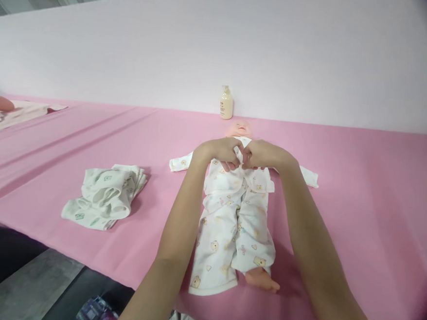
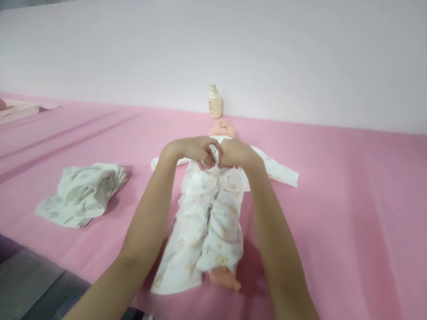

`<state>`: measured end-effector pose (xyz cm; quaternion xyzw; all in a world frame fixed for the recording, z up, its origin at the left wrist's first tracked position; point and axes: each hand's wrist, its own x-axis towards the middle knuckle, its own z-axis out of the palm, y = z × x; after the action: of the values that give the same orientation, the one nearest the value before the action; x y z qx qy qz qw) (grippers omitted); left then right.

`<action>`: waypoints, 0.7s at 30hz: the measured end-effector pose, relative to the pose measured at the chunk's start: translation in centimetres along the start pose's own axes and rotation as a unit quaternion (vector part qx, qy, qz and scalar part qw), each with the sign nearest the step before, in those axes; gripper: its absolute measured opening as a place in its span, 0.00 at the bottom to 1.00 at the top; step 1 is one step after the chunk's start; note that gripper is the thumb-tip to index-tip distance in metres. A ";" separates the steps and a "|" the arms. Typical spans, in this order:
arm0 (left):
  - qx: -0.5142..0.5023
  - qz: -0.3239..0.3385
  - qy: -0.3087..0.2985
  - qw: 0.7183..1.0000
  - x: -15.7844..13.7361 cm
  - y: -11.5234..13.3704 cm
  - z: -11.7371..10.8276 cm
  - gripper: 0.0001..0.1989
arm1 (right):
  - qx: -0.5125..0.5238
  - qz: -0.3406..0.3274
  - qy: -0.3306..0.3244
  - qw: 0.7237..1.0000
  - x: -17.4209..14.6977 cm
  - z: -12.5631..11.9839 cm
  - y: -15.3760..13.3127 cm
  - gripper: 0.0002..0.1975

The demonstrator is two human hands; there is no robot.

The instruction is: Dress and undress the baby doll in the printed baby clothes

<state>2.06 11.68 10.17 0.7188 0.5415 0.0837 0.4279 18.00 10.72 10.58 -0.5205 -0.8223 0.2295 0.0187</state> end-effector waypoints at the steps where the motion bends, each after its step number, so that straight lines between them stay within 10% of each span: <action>1: -0.002 0.010 -0.003 1.000 -0.1 0.1 0.0 0.25 | 0.011 -0.009 -0.004 1.000 0.1 0.0 0.2 0.02; 21: 0.120 0.048 0.069 0.989 -1.2 1.7 0.6 0.25 | 0.073 -0.039 -0.062 0.995 0.9 -0.2 1.8 0.02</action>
<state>3.13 10.27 11.42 0.7826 0.5405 0.0884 0.2958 19.13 12.22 9.85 -0.4700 -0.8224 0.3202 0.0145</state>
